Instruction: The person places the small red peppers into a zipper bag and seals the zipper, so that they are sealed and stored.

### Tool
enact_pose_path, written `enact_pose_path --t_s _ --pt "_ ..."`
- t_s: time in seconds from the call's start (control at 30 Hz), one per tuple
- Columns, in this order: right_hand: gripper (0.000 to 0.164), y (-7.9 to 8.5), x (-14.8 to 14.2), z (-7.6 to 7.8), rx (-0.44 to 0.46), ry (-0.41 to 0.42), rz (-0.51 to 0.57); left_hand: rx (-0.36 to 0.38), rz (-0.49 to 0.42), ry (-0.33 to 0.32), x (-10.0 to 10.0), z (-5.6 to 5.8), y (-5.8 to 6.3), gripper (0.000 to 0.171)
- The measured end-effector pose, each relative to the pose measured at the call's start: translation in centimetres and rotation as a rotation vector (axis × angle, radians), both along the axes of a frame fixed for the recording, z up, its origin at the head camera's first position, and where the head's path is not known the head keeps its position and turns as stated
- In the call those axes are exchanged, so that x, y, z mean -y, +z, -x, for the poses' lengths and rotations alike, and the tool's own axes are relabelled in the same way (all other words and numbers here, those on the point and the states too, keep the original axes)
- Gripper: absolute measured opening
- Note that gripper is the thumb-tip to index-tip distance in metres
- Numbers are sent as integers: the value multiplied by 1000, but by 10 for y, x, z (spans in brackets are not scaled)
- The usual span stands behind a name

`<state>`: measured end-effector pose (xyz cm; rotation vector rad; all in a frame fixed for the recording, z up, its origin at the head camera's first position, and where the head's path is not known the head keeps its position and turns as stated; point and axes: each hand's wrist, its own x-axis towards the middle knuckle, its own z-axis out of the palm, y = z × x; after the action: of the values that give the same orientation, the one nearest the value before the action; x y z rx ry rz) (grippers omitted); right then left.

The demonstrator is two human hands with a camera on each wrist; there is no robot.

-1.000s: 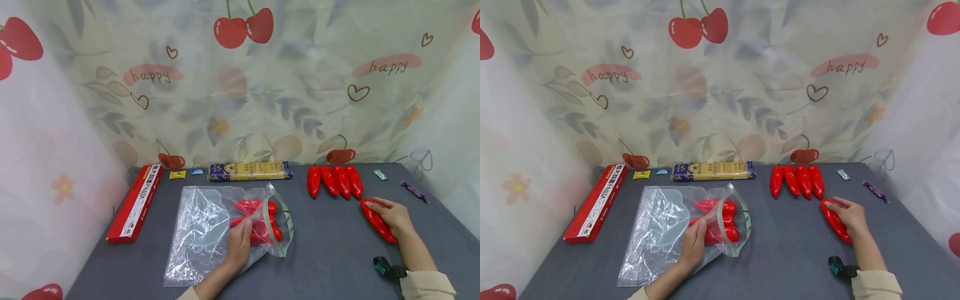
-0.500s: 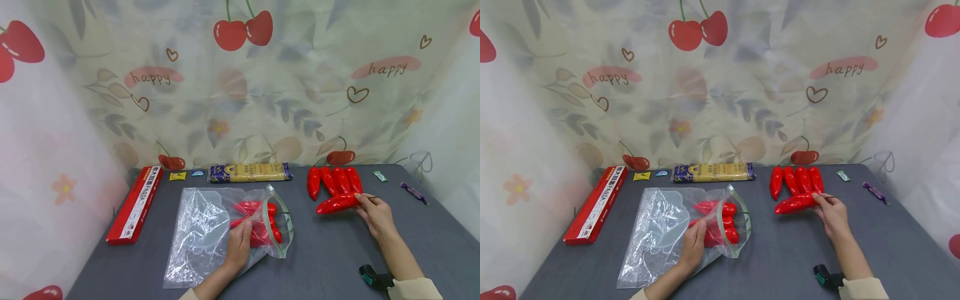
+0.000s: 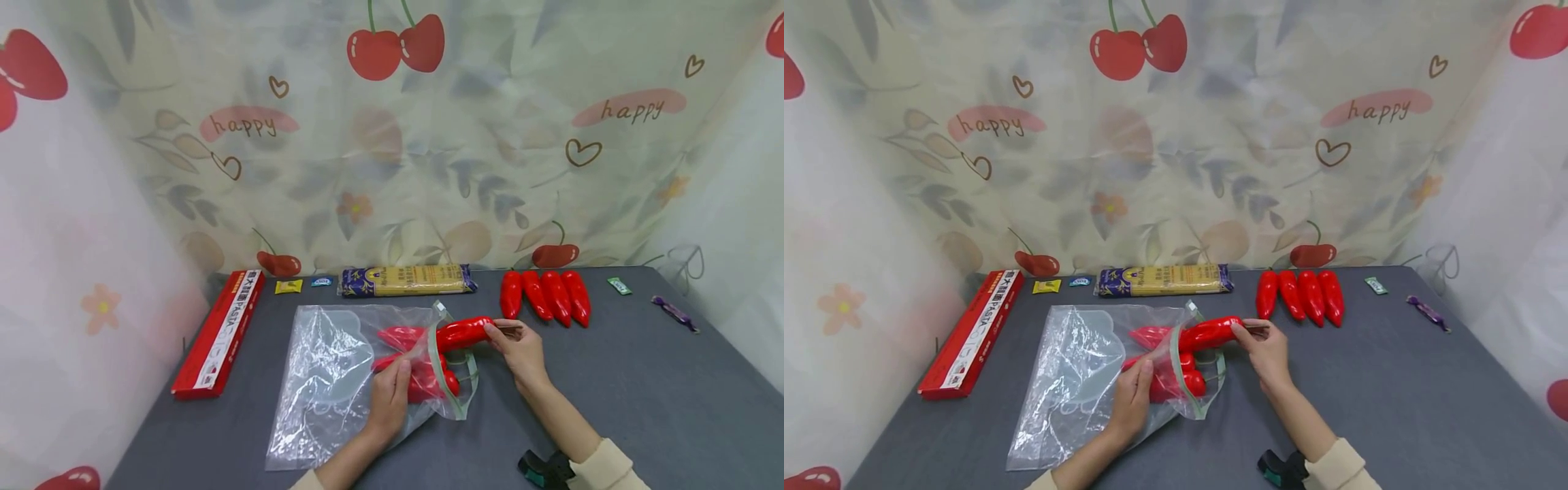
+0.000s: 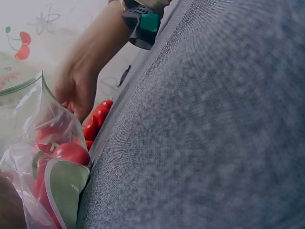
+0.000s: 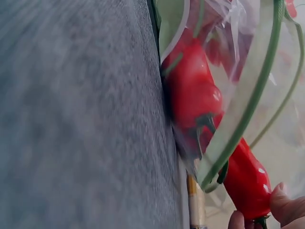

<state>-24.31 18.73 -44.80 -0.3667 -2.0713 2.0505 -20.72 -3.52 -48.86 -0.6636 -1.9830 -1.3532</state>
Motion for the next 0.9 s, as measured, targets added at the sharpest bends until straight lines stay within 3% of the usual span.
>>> enact_pose_path --t_s 0.13,0.33,0.5,0.67,0.77,0.9 --pt "43 -1 11 2 -3 39 -16 -40 0 -27 1 1 1 31" --pt "34 -3 30 6 7 93 -15 -57 -14 -80 0 2 1 34" --pt "32 -7 45 10 45 163 -95 -26 -28 -97 0 3 1 35" --pt "32 -5 38 14 4 181 -133 6 -32 -80 -1 1 1 33" --pt "36 -1 21 22 -39 142 -62 -11 -44 -73 -2 1 3 33" --pt "44 2 -9 43 -59 41 111 -10 -52 -62 0 0 3 33"
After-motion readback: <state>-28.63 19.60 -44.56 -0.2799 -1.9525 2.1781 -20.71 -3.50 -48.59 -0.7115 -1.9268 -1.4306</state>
